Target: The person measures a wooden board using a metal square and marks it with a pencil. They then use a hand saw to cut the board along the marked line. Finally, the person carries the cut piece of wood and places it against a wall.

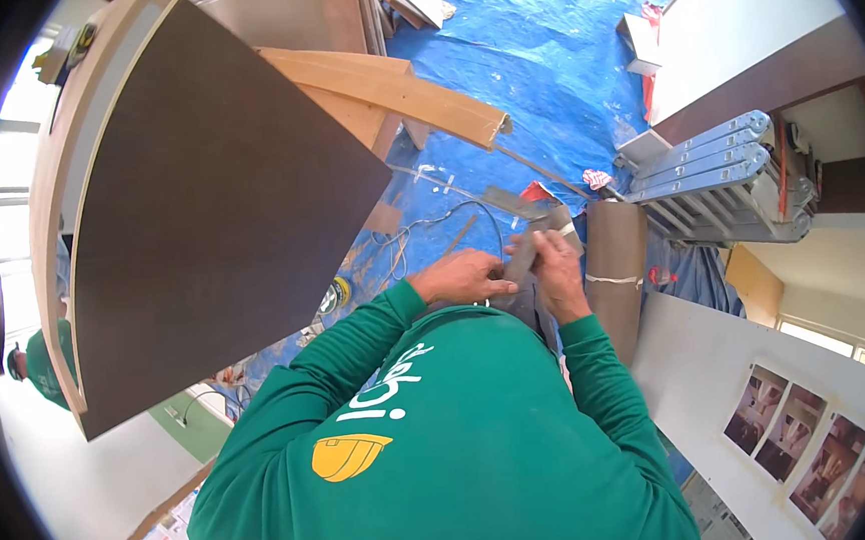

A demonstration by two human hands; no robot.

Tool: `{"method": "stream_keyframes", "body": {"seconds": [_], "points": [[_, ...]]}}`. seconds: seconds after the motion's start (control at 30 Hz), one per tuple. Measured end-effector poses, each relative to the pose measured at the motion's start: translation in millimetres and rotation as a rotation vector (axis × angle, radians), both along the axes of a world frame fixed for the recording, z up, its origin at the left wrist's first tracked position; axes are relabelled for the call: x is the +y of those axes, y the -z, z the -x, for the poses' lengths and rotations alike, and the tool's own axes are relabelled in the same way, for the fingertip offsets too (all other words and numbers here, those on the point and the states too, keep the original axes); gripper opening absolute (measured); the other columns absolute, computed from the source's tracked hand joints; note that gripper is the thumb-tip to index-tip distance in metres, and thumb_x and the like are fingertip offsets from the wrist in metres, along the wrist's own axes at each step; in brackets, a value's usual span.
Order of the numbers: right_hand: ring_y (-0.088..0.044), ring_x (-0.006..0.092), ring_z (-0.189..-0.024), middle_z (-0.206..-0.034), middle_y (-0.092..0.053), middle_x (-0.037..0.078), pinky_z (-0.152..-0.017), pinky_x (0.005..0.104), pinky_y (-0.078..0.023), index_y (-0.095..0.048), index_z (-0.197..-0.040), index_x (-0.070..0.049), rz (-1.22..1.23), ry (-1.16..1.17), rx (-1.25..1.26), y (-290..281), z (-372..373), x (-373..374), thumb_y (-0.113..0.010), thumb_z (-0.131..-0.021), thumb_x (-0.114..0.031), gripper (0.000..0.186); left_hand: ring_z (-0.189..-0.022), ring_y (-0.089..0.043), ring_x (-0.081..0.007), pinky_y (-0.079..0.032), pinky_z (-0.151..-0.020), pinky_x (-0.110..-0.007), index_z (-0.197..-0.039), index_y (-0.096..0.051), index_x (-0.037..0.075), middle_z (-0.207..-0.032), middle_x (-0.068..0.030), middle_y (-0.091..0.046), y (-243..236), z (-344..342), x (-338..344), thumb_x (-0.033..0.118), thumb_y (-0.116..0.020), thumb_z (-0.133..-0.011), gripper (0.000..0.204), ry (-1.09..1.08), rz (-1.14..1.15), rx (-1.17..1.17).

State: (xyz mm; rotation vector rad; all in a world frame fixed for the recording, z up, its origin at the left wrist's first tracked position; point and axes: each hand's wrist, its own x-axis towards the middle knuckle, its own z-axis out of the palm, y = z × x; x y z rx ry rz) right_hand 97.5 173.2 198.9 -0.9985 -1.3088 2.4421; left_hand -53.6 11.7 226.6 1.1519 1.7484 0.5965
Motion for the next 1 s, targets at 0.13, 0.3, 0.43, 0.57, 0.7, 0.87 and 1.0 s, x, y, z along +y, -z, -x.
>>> {"method": "stream_keyframes", "body": {"seconds": [0.13, 0.3, 0.43, 0.57, 0.7, 0.87, 1.0], "points": [[-0.076, 0.0266, -0.096, -0.113, -0.073, 0.019, -0.086, 0.0407, -0.065, -0.062, -0.115, 0.003, -0.2, 0.244, -0.099, 7, -14, 62, -0.057, -0.113, -0.022, 0.026, -0.1, -0.073, -0.0433, -0.056, -0.086, -0.052, -0.121, -0.07, 0.003, -0.106, -0.0247, -0.076, -7, 31, 45, 0.042, -0.073, -0.1, 0.045, -0.054, -0.146, 0.013], [-0.075, 0.0232, -0.089, -0.103, -0.074, 0.014, -0.081, 0.0354, -0.062, -0.062, -0.107, -0.001, -0.31, 0.246, -0.258, 15, -36, 143, -0.058, -0.112, -0.024, 0.024, -0.103, -0.072, -0.0425, -0.056, -0.088, -0.051, -0.129, -0.066, 0.004, -0.106, -0.0218, -0.075, 6, 69, 108, 0.038, -0.074, -0.1, 0.045, -0.186, -0.289, -0.001], [-0.07, 0.0149, -0.088, -0.099, -0.074, 0.009, -0.077, 0.0305, -0.056, -0.066, -0.107, 0.0, -0.448, -0.117, -0.408, 6, -3, 216, -0.061, -0.111, -0.023, 0.024, -0.107, -0.07, -0.0429, -0.055, -0.092, -0.05, -0.133, -0.064, 0.005, -0.11, -0.0216, -0.074, 42, 97, 166, 0.036, -0.076, -0.1, 0.047, -0.369, -0.524, 0.156], [-0.065, 0.0091, -0.088, -0.095, -0.072, 0.004, -0.077, 0.0273, -0.051, -0.068, -0.104, -0.001, -0.597, -0.56, -0.414, -15, 77, 302, -0.064, -0.109, -0.024, 0.024, -0.105, -0.072, -0.0365, -0.056, -0.091, -0.047, -0.134, -0.064, 0.004, -0.106, -0.0216, -0.074, 73, 132, 244, 0.037, -0.076, -0.1, 0.049, -0.362, -0.452, 0.062], [-0.056, 0.0073, -0.082, -0.086, -0.063, 0.0, -0.072, 0.0273, -0.046, -0.066, -0.103, -0.001, -0.516, -0.716, -0.37, -40, 155, 378, -0.066, -0.11, -0.029, 0.028, -0.077, -0.067, -0.0163, -0.055, -0.071, -0.037, -0.125, -0.066, 0.002, -0.086, -0.0081, -0.071, 54, 169, 319, 0.035, -0.066, -0.108, 0.037, -0.343, -0.178, -0.691], [-0.061, 0.0092, -0.076, -0.088, -0.066, 0.001, -0.068, 0.0283, -0.05, -0.069, -0.108, 0.0, -0.625, -0.687, -0.392, -40, 208, 449, -0.066, -0.109, -0.029, 0.03, -0.068, -0.06, -0.0093, -0.048, -0.06, -0.029, -0.114, -0.066, 0.004, -0.082, -0.0013, -0.066, 52, 203, 391, 0.031, -0.061, -0.112, 0.028, -0.538, -0.168, -0.815], [-0.058, 0.0094, -0.072, -0.076, -0.061, 0.003, -0.064, 0.0302, -0.047, -0.07, -0.101, 0.001, -1.044, -0.731, -0.466, -40, 247, 484, -0.067, -0.109, -0.031, 0.033, -0.068, -0.058, -0.0078, -0.046, -0.058, -0.029, -0.11, -0.065, 0.004, -0.082, 0.0001, -0.065, 72, 220, 419, 0.03, -0.061, -0.112, 0.026, -0.734, -0.246, -0.881]]}}
